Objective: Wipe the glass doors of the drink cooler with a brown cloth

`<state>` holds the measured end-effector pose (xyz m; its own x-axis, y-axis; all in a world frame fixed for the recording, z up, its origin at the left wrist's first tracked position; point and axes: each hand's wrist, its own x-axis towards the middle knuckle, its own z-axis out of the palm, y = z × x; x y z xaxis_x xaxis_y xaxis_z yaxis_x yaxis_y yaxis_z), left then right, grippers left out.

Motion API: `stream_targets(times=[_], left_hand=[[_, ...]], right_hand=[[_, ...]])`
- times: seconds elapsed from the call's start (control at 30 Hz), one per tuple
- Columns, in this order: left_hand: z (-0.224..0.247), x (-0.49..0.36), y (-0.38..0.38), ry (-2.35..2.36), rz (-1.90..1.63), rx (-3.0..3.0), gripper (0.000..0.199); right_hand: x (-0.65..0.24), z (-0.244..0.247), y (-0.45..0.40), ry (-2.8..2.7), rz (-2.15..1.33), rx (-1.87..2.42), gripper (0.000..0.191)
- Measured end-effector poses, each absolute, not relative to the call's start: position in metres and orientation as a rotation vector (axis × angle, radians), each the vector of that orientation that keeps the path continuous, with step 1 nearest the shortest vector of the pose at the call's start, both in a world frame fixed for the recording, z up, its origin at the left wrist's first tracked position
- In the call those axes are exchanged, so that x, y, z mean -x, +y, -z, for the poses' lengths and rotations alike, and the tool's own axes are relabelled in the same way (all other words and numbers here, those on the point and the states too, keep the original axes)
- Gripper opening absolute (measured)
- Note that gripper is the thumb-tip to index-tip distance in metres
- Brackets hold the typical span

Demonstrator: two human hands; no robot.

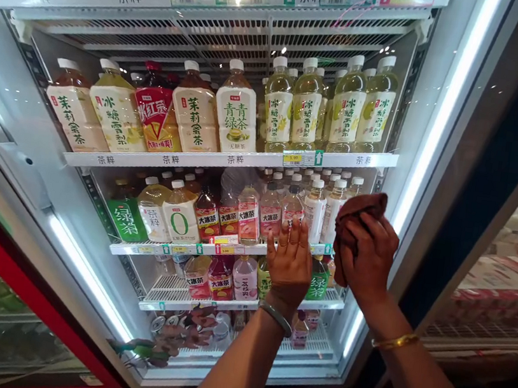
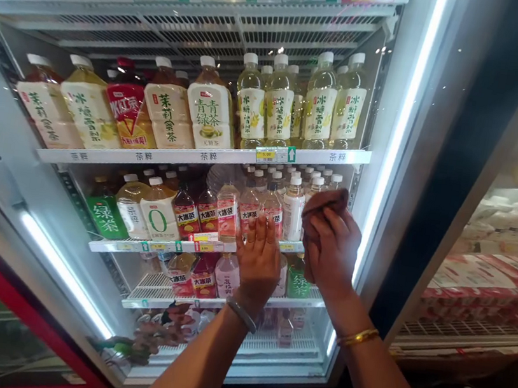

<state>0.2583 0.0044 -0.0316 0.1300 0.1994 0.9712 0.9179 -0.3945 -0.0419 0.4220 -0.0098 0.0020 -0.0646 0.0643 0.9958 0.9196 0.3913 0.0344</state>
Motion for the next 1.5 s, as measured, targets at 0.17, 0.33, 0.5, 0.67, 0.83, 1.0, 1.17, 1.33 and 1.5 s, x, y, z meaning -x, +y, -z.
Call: stream_targets(times=[0.17, 0.33, 0.5, 0.67, 0.83, 1.0, 1.17, 1.33, 1.5], left_hand=[[0.037, -0.264, 0.01, -1.088, 1.374, 1.699, 0.07], [0.039, -0.261, 0.011, -1.055, 1.354, 1.697, 0.071], [0.042, -0.261, 0.01, -1.066, 1.303, 1.708, 0.069], [0.041, -0.26, 0.011, -0.988, 1.29, 1.697, 0.071], [0.039, -0.26, 0.008, -0.989, 1.249, 1.739, 0.072], [0.04, -0.26, 0.008, -1.018, 1.236, 1.773, 0.071], [0.053, -0.261, 0.005, -1.053, 1.248, 1.784, 0.071], [0.066, -0.261, -0.004, -1.107, 1.172, 1.852, 0.065], [0.068, -0.273, -0.01, -1.283, 1.173, 1.905, 0.064]], right_hand=[[-0.406, 0.028, -0.011, -1.582, 0.914, 0.819, 0.037], [-0.439, 0.005, -0.009, -1.746, 0.97, 0.799, 0.038], [-0.44, 0.039, -0.018, -1.337, 0.86, 0.998, 0.049], [-0.414, 0.037, -0.014, -1.642, 0.919, 0.809, 0.037], [-0.446, 0.02, -0.008, -1.642, 0.923, 0.837, 0.041], [-0.414, 0.08, -0.016, -1.021, 0.552, 1.177, 0.053], [-0.386, 0.086, -0.018, -1.454, 0.715, 0.986, 0.042], [-0.447, 0.075, -0.014, -1.403, 0.674, 1.023, 0.053], [-0.42, 0.119, -0.024, -0.917, 0.424, 1.186, 0.068]])
